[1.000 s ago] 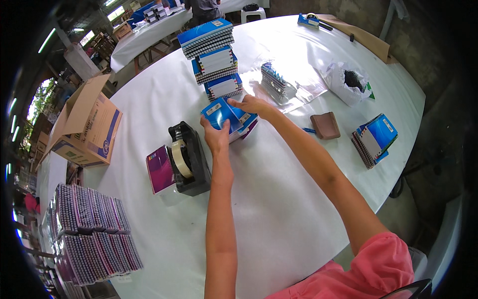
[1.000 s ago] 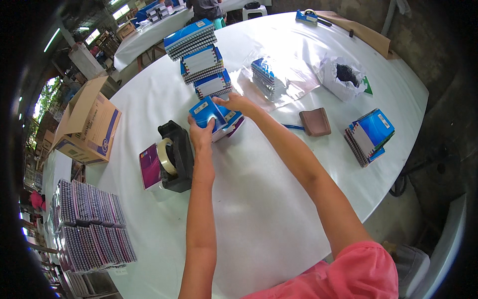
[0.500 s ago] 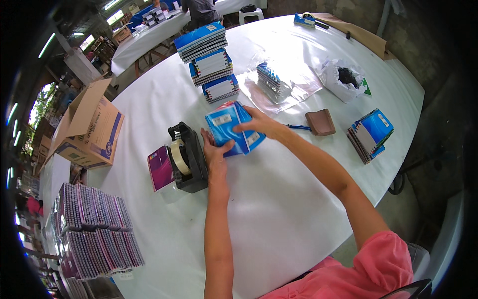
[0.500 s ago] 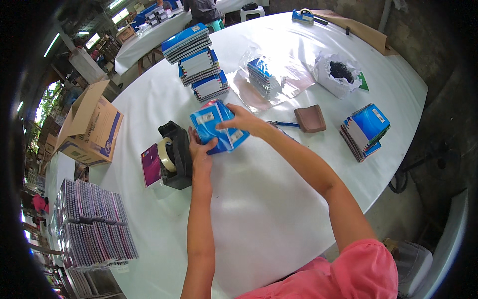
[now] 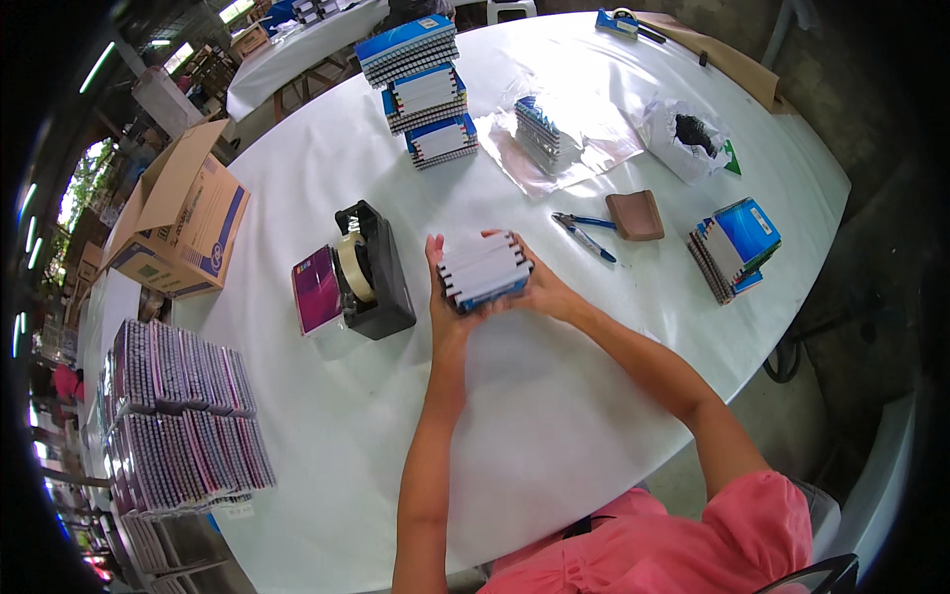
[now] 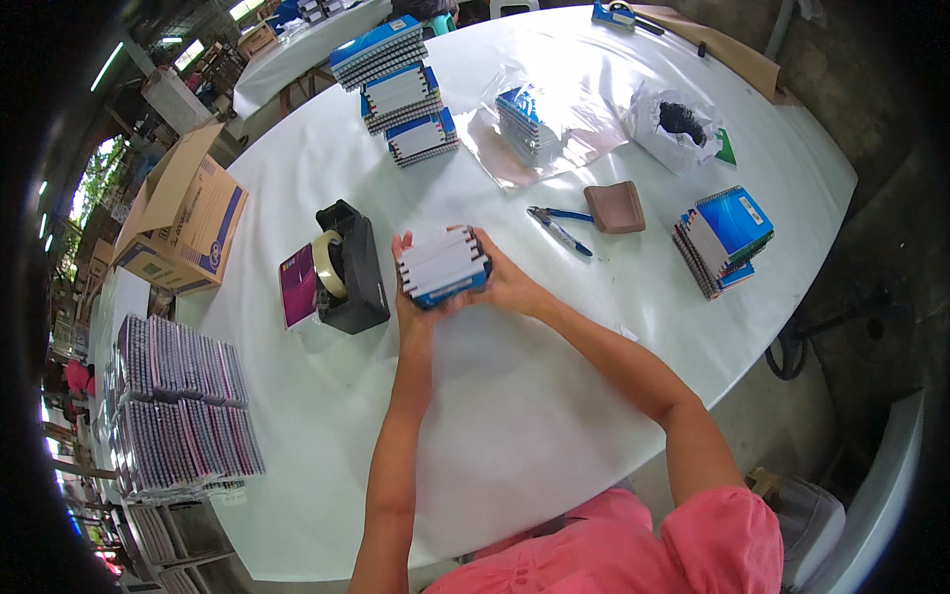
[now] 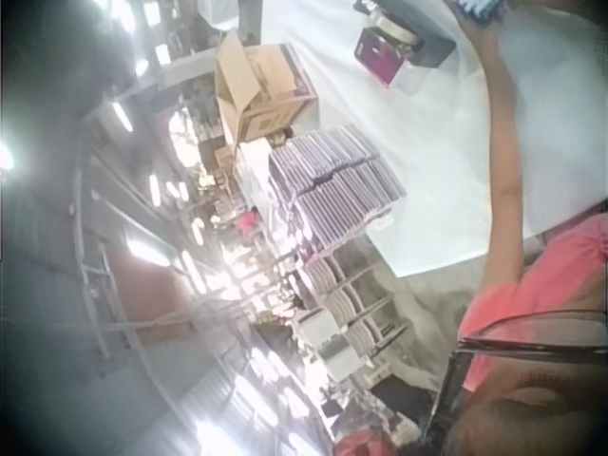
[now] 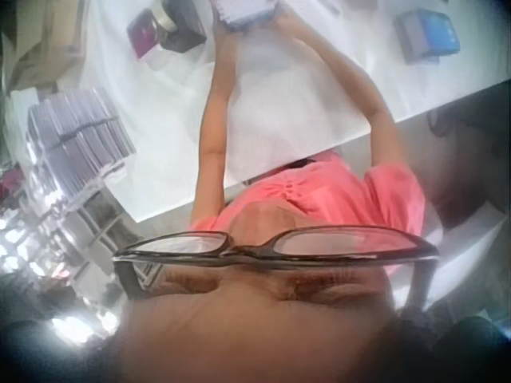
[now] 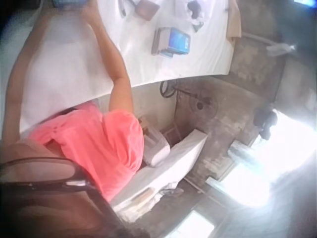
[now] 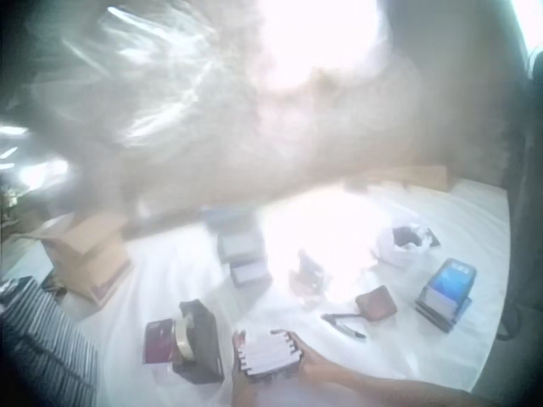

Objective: The person organizes stacks of small spiral-bound notebooks by color, gathers them into a single multi-colored stack, and then places the stack into a plastic bag, sealing it with tape from a dispenser.

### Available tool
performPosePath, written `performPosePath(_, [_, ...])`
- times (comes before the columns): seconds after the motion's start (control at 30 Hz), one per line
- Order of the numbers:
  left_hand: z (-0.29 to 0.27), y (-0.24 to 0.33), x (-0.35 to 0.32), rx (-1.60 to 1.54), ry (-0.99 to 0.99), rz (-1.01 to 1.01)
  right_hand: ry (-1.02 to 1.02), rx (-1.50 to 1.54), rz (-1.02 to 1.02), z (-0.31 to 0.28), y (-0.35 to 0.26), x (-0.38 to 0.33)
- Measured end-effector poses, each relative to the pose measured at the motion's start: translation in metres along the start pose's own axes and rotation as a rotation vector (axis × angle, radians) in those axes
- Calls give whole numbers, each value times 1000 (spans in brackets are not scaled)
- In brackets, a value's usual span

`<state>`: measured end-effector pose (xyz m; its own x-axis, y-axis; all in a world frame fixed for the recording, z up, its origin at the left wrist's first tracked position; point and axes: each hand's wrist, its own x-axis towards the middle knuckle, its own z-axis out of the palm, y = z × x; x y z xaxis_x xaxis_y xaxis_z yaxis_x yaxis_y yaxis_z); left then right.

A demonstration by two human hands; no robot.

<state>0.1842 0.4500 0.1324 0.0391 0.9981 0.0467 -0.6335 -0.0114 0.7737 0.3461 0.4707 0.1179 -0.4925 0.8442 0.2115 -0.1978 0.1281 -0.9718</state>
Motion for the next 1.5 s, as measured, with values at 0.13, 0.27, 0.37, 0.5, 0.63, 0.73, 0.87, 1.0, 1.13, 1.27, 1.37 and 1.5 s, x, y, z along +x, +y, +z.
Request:
performPosePath(0.13, [-8,-2,-8,510,-139,383,-13,-92,-35,-9,-3,6])
performPosePath(0.27, [-12,-10,0,520,-71,442,60,-111,-44,2,6,9])
performPosePath(0.37, [-9,-12,-2,441,-41,373,-29,-85,-1,-10,5,12])
performPosePath(0.5, [-14,-7,-3,456,-28,321,-67,-121,1,-4,-1,18])
performPosePath(0.63, [-11,3,-13,664,60,394,55,-10,34,-9,-7,44])
performPosePath(0.73, [-11,22,-58,928,140,390,247,31,337,-29,-14,79])
performPosePath(0.87, [-48,52,-113,1056,358,500,251,-32,450,-33,-30,126])
performPosePath(1.0, [-88,58,-114,965,546,437,255,-675,570,-79,-4,156])
performPosePath(1.13, [-115,71,-114,1048,555,250,258,-1408,505,-57,-18,158])
performPosePath(1.27, [-118,67,-99,1219,632,356,400,-1077,-248,-5,-22,126])
performPosePath(1.37, [-104,42,-82,1296,585,450,35,-757,-172,34,16,100])
performPosePath(1.5, [-103,28,-90,1062,529,276,-283,-263,142,106,19,61])
